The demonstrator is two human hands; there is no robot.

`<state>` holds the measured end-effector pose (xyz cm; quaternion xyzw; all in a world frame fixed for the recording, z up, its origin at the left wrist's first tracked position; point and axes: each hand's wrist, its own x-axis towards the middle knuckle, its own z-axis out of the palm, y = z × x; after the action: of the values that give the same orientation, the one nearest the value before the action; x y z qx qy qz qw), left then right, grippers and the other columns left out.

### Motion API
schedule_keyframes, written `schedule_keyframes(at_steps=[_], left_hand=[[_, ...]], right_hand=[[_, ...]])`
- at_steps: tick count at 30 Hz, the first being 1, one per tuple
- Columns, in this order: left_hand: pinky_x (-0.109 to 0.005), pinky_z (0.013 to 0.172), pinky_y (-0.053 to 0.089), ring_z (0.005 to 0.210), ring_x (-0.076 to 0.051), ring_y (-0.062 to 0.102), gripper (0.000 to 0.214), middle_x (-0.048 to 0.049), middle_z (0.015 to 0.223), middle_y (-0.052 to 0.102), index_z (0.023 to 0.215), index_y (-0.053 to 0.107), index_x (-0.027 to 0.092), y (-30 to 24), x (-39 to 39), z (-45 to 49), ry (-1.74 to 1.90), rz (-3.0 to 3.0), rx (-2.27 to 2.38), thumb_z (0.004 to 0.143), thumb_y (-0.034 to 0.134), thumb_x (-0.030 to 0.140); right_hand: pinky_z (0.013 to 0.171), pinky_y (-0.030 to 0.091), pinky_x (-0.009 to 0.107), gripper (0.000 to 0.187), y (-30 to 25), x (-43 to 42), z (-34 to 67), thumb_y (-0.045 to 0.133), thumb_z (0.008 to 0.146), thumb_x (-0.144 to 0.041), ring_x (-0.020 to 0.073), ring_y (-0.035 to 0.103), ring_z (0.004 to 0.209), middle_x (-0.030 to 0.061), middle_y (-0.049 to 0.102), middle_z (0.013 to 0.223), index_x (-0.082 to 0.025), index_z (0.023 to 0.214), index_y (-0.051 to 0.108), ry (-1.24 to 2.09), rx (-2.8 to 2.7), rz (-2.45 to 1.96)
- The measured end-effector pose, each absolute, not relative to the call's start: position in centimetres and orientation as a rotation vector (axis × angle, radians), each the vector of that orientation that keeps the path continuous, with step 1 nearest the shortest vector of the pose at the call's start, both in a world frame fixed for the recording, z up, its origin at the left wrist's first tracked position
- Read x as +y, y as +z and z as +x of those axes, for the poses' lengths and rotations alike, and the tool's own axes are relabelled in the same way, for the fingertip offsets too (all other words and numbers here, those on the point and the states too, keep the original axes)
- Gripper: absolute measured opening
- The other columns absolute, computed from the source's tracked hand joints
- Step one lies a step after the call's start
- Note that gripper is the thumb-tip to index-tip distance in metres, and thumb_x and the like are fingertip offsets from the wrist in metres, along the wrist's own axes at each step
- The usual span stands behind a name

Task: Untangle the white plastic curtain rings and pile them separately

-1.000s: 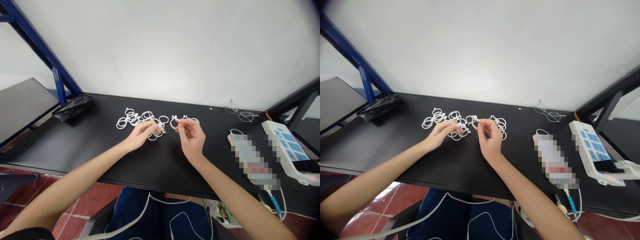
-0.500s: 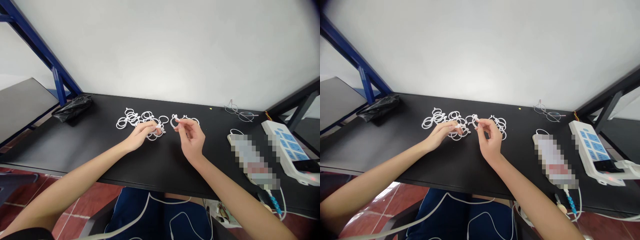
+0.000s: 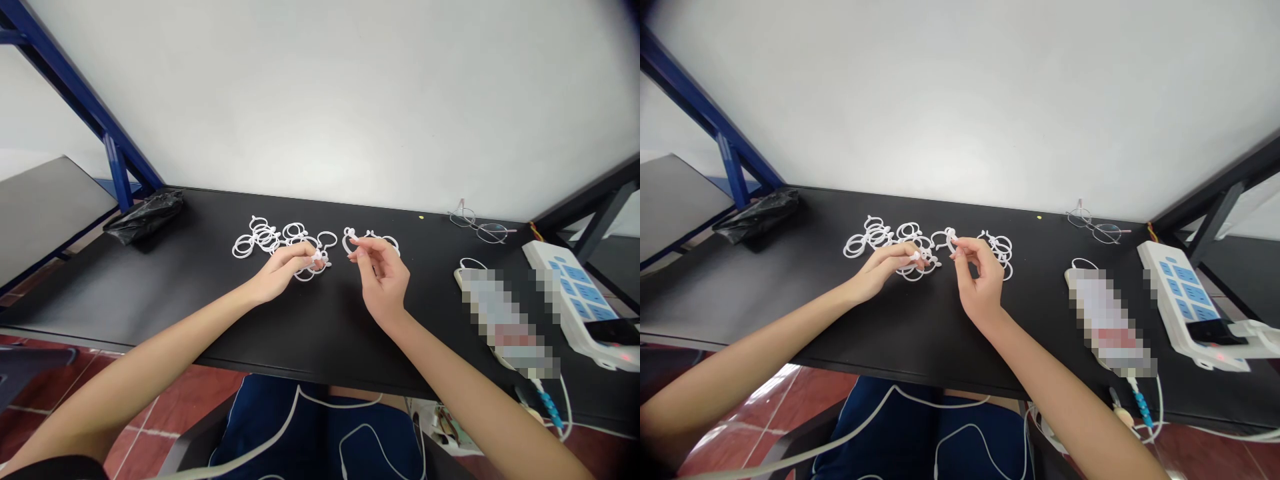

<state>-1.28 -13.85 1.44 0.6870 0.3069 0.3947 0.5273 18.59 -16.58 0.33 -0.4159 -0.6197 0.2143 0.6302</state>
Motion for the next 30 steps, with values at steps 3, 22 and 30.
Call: schedule_keyframes(at_steps=[3, 22, 30], left_hand=[[-0.033, 0.087, 0.048, 0.092, -0.020, 0.061, 0.024, -0.0064, 0.088, 0.063, 0.084, 0.065, 0.015, 1.40, -13.86, -1.25, 0.949, 1.646, 0.720, 0.091, 0.050, 0.032], [-0.028, 0.079, 0.049, 0.086, -0.016, 0.062, 0.022, -0.0058, 0.090, 0.064, 0.087, 0.063, 0.016, 0.95, -13.96, -1.14, 0.948, 1.605, 0.696, 0.090, 0.061, 0.037], [-0.029, 0.083, 0.049, 0.092, -0.017, 0.061, 0.020, -0.0069, 0.097, 0.063, 0.095, 0.064, 0.015, 1.22, -14.33, -1.17, 0.914, 1.816, 0.688, 0.094, 0.055, 0.033]], right_hand=[[0.076, 0.059, 0.034, 0.012, 0.29, -16.57, 18.62, 0.055, 0.093, -0.025, 0.0158, 0.068, 0.079, 0.0041, 0.068, 0.099, -0.024, 0.101, 0.065, 0.491, -1.421, -0.947], [0.075, 0.058, 0.035, 0.014, 0.35, -16.56, 18.68, 0.055, 0.093, -0.024, 0.0163, 0.068, 0.079, 0.0037, 0.068, 0.098, -0.025, 0.101, 0.066, 0.470, -1.442, -0.948], [0.076, 0.057, 0.035, 0.015, 0.49, -16.61, 18.71, 0.055, 0.093, -0.021, 0.0169, 0.067, 0.080, 0.0037, 0.067, 0.099, -0.025, 0.102, 0.067, 0.484, -1.447, -0.941]])
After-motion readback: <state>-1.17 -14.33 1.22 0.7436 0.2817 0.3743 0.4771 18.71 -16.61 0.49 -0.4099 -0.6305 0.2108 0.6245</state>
